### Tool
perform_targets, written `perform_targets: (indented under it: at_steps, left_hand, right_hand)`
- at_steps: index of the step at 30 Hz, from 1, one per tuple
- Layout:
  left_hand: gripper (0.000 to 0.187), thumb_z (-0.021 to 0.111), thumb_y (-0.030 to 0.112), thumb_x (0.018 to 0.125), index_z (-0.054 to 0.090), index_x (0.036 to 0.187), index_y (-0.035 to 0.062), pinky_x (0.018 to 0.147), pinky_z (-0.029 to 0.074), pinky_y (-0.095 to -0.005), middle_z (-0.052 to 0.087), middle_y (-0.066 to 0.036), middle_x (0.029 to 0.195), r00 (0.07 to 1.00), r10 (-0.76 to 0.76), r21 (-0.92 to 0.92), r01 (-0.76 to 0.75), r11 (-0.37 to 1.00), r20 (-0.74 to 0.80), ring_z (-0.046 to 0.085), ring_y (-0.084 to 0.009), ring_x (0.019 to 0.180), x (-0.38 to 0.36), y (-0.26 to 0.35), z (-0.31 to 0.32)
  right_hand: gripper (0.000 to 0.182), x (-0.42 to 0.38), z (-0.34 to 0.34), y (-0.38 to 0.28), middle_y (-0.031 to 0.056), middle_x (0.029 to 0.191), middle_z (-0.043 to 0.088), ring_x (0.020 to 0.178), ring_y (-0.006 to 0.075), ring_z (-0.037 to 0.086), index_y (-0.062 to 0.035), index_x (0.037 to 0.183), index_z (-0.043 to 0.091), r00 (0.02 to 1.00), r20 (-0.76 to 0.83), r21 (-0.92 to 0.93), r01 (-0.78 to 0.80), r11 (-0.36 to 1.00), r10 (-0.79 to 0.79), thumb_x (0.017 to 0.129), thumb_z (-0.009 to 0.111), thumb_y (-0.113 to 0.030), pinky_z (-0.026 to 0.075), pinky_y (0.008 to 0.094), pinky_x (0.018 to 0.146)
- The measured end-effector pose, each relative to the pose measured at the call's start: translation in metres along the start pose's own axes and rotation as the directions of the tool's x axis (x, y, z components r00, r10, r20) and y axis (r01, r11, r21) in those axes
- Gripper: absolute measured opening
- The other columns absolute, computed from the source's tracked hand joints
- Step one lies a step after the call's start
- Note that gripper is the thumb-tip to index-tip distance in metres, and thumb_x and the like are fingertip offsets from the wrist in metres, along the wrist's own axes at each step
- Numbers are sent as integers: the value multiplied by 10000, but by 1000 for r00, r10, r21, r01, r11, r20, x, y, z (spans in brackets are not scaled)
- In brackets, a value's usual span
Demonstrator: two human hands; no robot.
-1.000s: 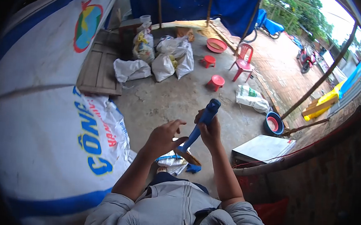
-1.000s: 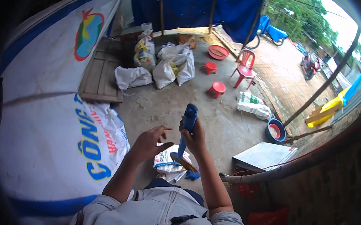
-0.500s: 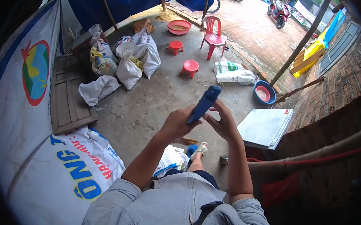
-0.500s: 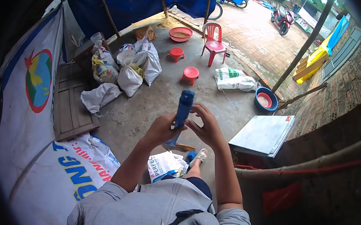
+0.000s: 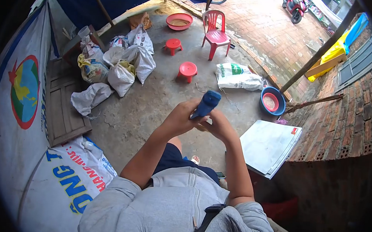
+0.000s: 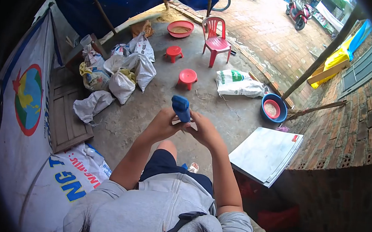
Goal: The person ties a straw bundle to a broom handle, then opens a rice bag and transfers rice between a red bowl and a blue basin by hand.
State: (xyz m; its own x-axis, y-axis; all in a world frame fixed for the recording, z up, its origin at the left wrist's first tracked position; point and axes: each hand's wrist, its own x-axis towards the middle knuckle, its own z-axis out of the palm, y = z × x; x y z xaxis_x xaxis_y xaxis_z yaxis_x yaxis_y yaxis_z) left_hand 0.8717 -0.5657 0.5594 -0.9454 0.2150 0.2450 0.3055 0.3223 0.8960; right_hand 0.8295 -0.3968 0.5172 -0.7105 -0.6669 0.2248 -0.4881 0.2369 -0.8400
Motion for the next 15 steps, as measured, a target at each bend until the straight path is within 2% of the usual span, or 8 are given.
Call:
perform_targets:
  at_steps: [2, 4, 5, 9, 11, 14, 15]
  left_hand:
    - [189, 681, 93, 764, 601, 922, 27, 740, 488, -332, 625, -97, 904, 995, 70, 21, -71, 997, 69, 626, -224, 833, 35, -1, 0]
    - [294, 657, 52, 725, 538, 991, 16, 741, 442, -365, 587, -151, 895, 975, 150, -46, -145, 988, 162, 569, -320, 833, 72, -6, 5]
    - [310, 655, 53, 728, 533, 1011, 19, 755, 441, -360, 587, -153, 926, 966, 172, -43, -166, 985, 192, 567, -318, 863, 91, -14, 8]
    - [320, 657, 62, 728, 528, 1018, 19, 770, 442, -357, 586, -155, 952, 916, 293, -145, -262, 954, 273, 566, -321, 886, 174, -40, 12]
    - [278, 686, 70, 742, 582, 997, 32, 797, 463, -325, 610, -82, 1001, 863, 317, -111, -298, 948, 393, 607, -235, 883, 221, -49, 10]
    - [277, 674, 51, 749, 575, 1007, 31, 792, 478, -307, 610, -79, 1004, 799, 307, -169, -256, 952, 517, 607, -209, 899, 289, -60, 13]
    - [282, 668, 47, 753, 570, 1018, 35, 772, 498, -307, 614, -76, 987, 775, 335, -205, -266, 942, 535, 604, -191, 901, 312, -61, 14]
  right_hand:
    - [457, 9, -15, 17, 165, 1058, 576, 965, 340, 551, -70, 1171, 498, 998, -45, -64, -43, 997, 40, 740, 649, -54, 445, 355, 824]
    - [446, 24, -34, 35, 158, 1054, 581, 969, 336, 555, -64, 1156, 505, 988, -90, 25, -124, 992, 126, 730, 636, -30, 445, 357, 819]
    - [425, 34, -47, 35, 159, 1044, 584, 965, 338, 558, -53, 1125, 522, 990, -123, 36, -71, 997, 75, 715, 623, -6, 446, 360, 817]
    - [402, 62, -85, 92, 161, 1039, 583, 952, 343, 561, -54, 1100, 539, 963, -233, 1, -142, 990, 138, 709, 619, -5, 450, 364, 812]
    - [394, 76, -112, 119, 157, 1052, 580, 950, 340, 562, -79, 1087, 555, 961, -188, -41, -214, 976, 203, 705, 638, -36, 454, 372, 802]
    - [363, 104, -146, 130, 148, 1053, 578, 937, 339, 563, -107, 1047, 580, 930, -300, -59, -241, 969, 213, 695, 663, -71, 455, 381, 792]
    - [312, 111, -154, 135, 139, 1014, 590, 917, 337, 565, -107, 985, 597, 888, -331, -61, -357, 932, 319, 686, 684, -101, 457, 389, 777]
